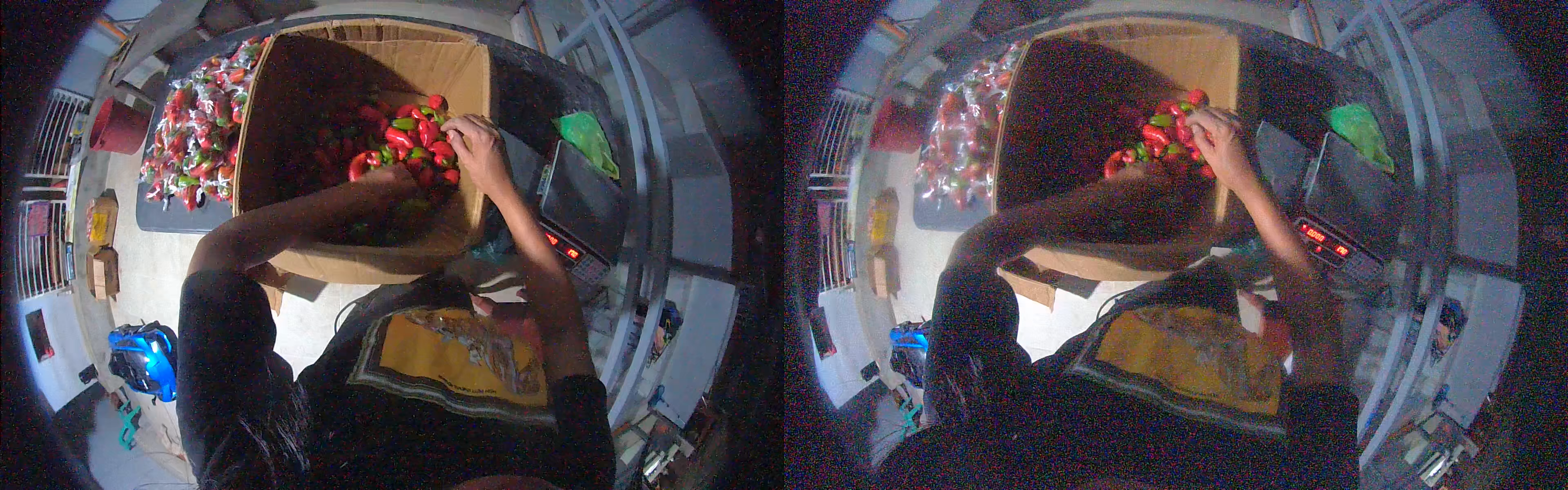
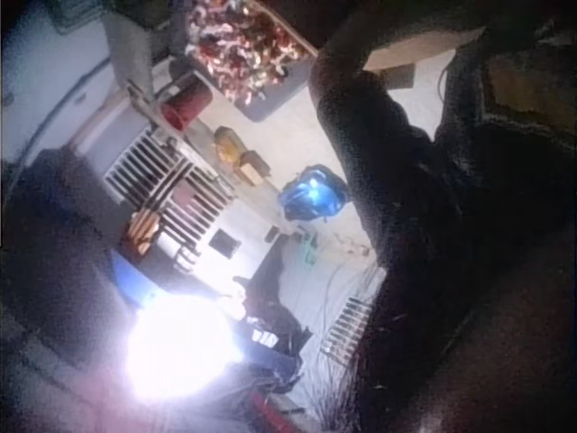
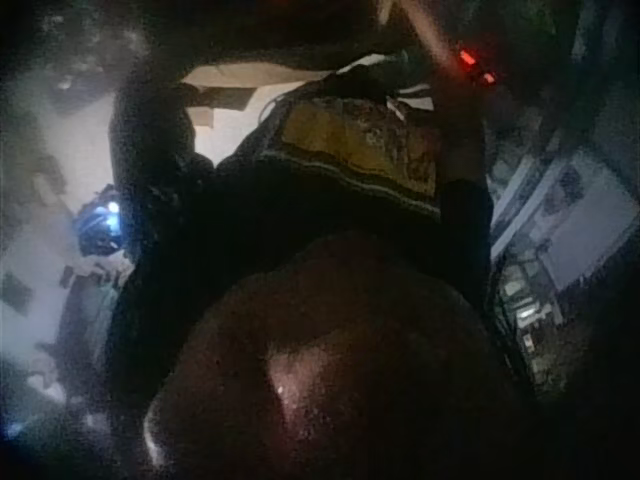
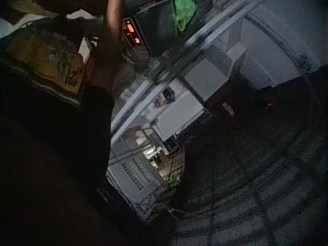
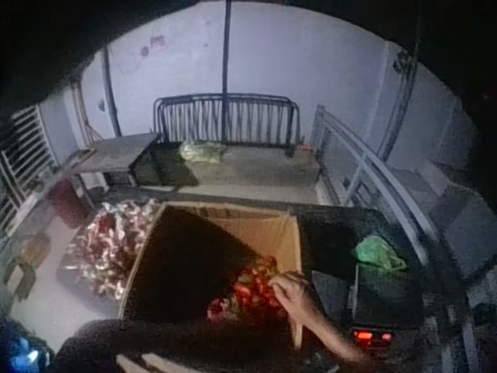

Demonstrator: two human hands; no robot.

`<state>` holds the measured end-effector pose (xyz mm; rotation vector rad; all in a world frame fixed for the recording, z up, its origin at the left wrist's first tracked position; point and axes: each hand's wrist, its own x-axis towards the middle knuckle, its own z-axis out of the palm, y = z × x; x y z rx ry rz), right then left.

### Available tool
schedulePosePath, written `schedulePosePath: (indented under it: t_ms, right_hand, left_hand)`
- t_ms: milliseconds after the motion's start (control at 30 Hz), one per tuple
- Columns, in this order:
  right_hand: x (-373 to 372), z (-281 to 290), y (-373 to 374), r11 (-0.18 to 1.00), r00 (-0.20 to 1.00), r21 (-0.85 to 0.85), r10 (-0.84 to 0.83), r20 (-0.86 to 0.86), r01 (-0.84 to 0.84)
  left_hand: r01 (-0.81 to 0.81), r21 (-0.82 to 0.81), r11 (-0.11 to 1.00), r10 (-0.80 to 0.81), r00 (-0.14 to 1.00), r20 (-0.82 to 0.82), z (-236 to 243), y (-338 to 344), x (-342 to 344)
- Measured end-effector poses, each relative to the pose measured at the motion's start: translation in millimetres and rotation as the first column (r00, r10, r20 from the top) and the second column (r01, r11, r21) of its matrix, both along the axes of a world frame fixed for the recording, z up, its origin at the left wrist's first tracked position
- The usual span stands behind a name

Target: The person picks red and green peppers from a cardboard box, places them on a digital scale, then transfers them into clear plastic bags. The person ties the bags and sets them aside on the table, repeating the process for multiple bags.

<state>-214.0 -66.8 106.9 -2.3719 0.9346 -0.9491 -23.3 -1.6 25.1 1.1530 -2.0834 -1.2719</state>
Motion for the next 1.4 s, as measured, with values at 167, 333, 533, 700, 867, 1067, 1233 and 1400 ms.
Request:
schedulePosePath:
  t_ms: [167,333,533,700,867,1067,1233,1400]
  right_hand:
    - [-0.3,0.2,-2.6,0.999,0.998,-0.041,0.023,-0.052,-0.025]
    - [14.1,9.3,-4.7,0.987,0.861,-0.126,0.024,-0.507,-0.102]
    - [83.4,-55.9,-46.4,0.987,0.479,0.156,0.127,-0.868,0.022]
    - [103.7,-82.0,-26.7,0.967,0.304,0.237,0.198,-0.932,0.097]
    - [90.1,-131.1,-25.7,0.961,0.312,0.273,0.243,-0.918,0.054]
    - [120.2,-84.7,-33.6,0.660,0.739,0.741,0.438,-0.512,0.122]
    - [151.4,-39.1,-47.2,0.616,0.907,0.781,0.378,-0.184,-0.098]
    - [199.8,-49.9,-32.5,0.947,0.934,0.153,0.237,0.266,-0.284]
  left_hand:
    - [-0.311,0.411,0.857,0.447,0.846,-0.292,20.6,-21.3,54.2]
    - [-0.745,0.029,0.666,0.709,0.620,-0.335,20.0,-19.6,132.5]
    - [-0.791,0.412,0.453,0.827,0.201,-0.525,73.3,11.3,123.9]
    - [-0.746,0.605,0.277,0.840,-0.118,-0.530,73.0,8.8,144.1]
    - [-0.786,0.473,0.399,0.806,0.053,-0.590,83.3,14.6,132.6]
    - [-0.650,0.533,0.541,0.774,0.137,-0.618,54.2,7.7,147.0]
    - [-0.437,0.577,0.690,0.709,0.245,-0.662,35.4,3.8,144.5]
    - [-0.446,0.517,0.730,0.671,0.330,-0.664,47.9,-5.0,134.5]
